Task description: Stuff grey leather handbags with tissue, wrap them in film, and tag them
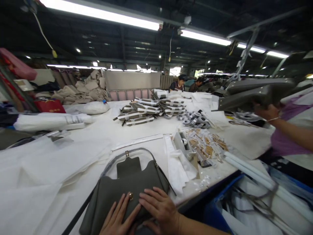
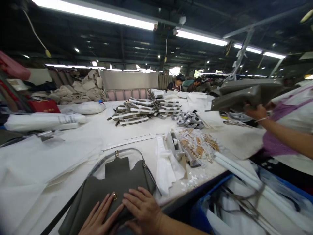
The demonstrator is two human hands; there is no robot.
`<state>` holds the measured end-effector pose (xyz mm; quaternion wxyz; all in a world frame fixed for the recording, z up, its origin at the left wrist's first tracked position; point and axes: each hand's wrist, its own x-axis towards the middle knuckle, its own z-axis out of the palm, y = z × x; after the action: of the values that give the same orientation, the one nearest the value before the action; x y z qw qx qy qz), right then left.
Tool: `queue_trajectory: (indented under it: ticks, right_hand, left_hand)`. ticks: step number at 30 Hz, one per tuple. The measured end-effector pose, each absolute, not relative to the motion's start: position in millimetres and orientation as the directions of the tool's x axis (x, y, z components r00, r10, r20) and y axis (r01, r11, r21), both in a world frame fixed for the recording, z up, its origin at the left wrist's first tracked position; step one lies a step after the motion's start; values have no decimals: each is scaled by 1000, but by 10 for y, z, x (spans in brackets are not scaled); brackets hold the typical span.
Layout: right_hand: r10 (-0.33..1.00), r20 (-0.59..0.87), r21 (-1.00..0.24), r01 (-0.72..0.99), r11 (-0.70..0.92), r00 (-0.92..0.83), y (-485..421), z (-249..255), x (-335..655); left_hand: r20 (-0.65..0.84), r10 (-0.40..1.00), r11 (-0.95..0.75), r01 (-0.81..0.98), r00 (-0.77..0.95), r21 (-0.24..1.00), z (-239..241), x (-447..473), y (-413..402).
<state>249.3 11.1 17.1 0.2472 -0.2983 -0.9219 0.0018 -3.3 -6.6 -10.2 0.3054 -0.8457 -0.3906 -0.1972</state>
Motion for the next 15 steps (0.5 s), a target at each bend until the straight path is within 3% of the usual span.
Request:
queue_trajectory:
  ticks: [6,12,15]
  right_hand:
    - [502,542,-65,562,824,-674,111,83,2484]
    - [432,610,103,607,788,-664,219,-3,2488]
    - [414,636,137,624,770,-651,248,13,2486]
  left_hand:
    - [568,626,-501,834,534,-231,50,123,-242]
    - [545,699,-614,779,462,127,442,-308,-193]
    - [634,761,-343,913,134,219,693,-1093,44]
